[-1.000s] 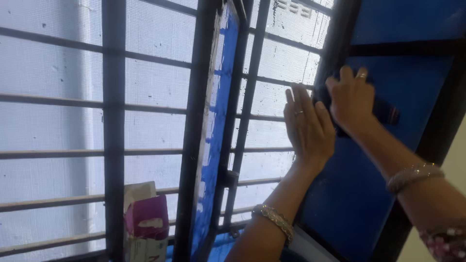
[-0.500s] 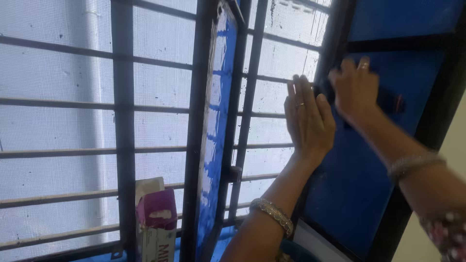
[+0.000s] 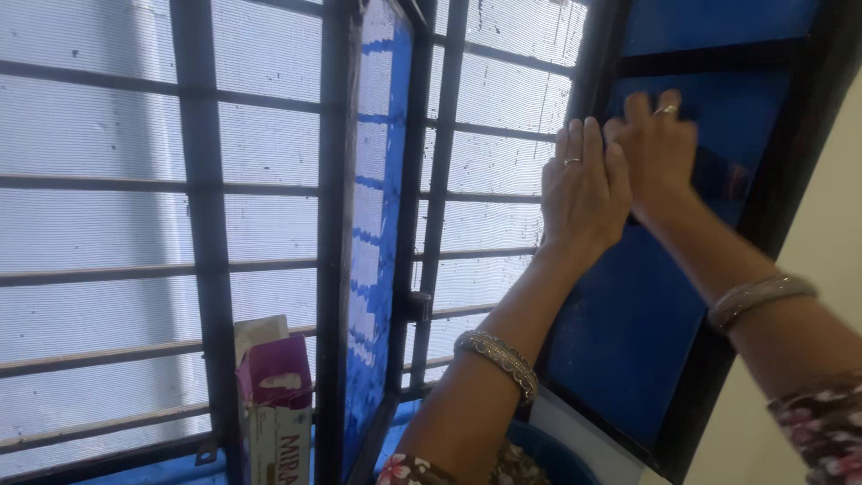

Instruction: The person wipes the blue window frame and the mesh screen with a dark cloth. They clean the vertical bars and the horizontal sections of the window, moving the cloth across the surface to remove dirt.

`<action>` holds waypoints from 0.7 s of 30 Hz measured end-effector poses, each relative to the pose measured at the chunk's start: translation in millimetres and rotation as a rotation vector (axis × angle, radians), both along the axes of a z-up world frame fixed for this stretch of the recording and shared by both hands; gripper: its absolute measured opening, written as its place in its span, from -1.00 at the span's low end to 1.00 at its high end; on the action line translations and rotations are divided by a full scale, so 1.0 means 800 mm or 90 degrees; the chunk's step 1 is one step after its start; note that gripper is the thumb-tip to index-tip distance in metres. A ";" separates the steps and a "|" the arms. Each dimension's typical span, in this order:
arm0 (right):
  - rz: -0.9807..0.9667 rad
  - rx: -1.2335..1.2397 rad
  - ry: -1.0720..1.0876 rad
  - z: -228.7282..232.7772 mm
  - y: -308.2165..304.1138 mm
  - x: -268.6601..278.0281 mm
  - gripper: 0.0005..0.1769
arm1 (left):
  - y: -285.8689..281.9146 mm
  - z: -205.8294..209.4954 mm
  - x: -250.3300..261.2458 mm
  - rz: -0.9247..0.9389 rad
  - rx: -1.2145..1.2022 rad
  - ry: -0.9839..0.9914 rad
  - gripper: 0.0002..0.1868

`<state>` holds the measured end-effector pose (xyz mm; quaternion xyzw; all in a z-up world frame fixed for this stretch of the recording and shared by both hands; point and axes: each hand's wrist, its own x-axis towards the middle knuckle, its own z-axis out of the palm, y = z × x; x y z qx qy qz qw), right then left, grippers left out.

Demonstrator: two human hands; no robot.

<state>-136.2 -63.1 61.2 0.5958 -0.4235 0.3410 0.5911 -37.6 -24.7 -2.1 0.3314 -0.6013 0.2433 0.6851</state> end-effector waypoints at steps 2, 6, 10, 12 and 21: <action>0.002 -0.040 0.040 -0.031 -0.019 0.008 -0.62 | -0.002 0.001 -0.004 0.002 0.021 -0.004 -0.32; 0.033 0.071 0.070 -0.071 -0.027 -0.005 -0.51 | -0.006 -0.004 -0.008 0.011 0.043 0.000 -0.30; -0.003 0.078 0.025 -0.008 0.003 -0.031 -0.73 | -0.010 0.010 -0.015 0.039 0.070 -0.007 -0.31; 0.022 -0.058 0.015 0.023 0.019 -0.049 -0.68 | -0.010 0.018 -0.019 0.043 0.062 -0.029 -0.31; 0.104 0.190 0.061 -0.082 0.007 -0.030 -0.33 | -0.005 0.017 -0.023 0.044 0.108 -0.021 -0.30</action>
